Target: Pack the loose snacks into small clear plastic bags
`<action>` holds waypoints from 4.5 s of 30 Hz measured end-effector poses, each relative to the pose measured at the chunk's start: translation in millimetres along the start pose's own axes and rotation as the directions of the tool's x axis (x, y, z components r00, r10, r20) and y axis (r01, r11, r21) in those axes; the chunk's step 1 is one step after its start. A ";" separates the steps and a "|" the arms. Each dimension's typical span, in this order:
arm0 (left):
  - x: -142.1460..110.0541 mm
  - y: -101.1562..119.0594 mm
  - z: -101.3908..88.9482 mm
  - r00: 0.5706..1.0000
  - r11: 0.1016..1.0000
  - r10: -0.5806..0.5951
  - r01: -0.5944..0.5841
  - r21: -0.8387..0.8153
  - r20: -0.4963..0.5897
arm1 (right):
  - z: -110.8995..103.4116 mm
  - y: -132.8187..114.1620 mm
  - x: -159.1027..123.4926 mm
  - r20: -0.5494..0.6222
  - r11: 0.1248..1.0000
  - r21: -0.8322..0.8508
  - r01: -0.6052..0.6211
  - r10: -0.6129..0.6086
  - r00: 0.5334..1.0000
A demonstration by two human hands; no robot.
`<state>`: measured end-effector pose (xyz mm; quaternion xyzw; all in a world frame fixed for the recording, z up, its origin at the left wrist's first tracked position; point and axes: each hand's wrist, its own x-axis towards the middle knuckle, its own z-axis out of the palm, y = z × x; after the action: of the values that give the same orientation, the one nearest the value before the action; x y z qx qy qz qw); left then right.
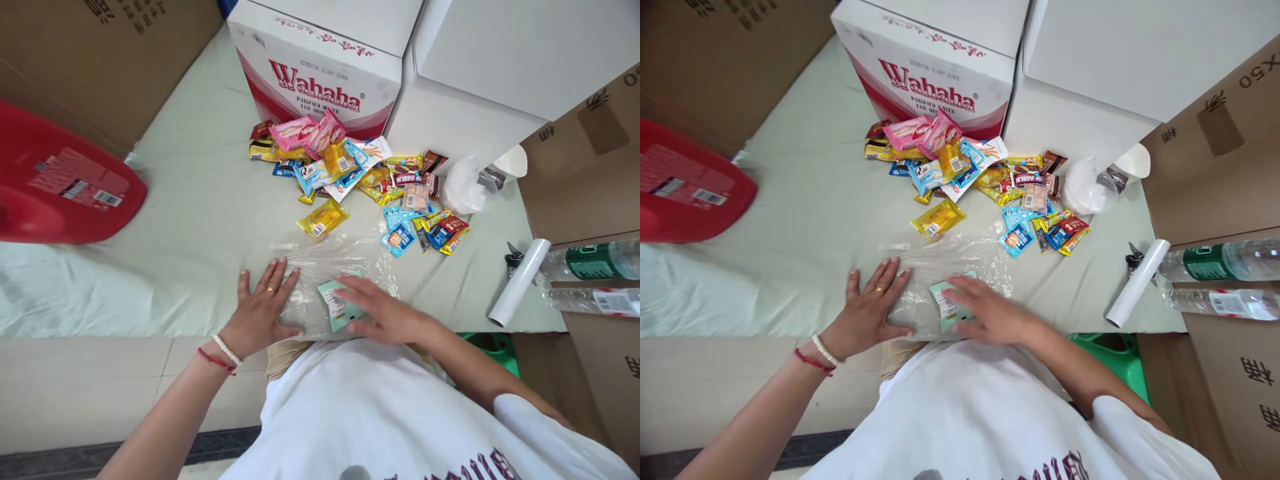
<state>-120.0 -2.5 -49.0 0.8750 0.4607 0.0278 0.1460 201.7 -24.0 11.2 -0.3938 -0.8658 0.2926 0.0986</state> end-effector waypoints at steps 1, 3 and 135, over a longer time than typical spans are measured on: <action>-3.3 -0.3 1.0 1.000 1.000 -0.007 0.008 0.003 -0.023 | -12.0 11.7 -2.1 -0.125 0.995 -0.006 -0.097 0.095 0.988; -8.2 0.9 2.5 0.998 1.000 -0.018 0.018 0.006 -0.053 | -33.4 42.9 -1.9 -0.386 0.922 -0.047 -0.385 0.339 0.858; -19.9 82.7 27.4 0.811 0.988 -0.146 0.146 -0.046 -0.567 | -14.2 21.4 127.0 0.325 0.961 0.255 -0.110 0.022 0.945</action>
<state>-60.4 -69.1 -50.2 0.7889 0.5490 0.2761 0.0039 135.6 87.1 2.7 -0.3530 -0.8086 0.4707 0.0000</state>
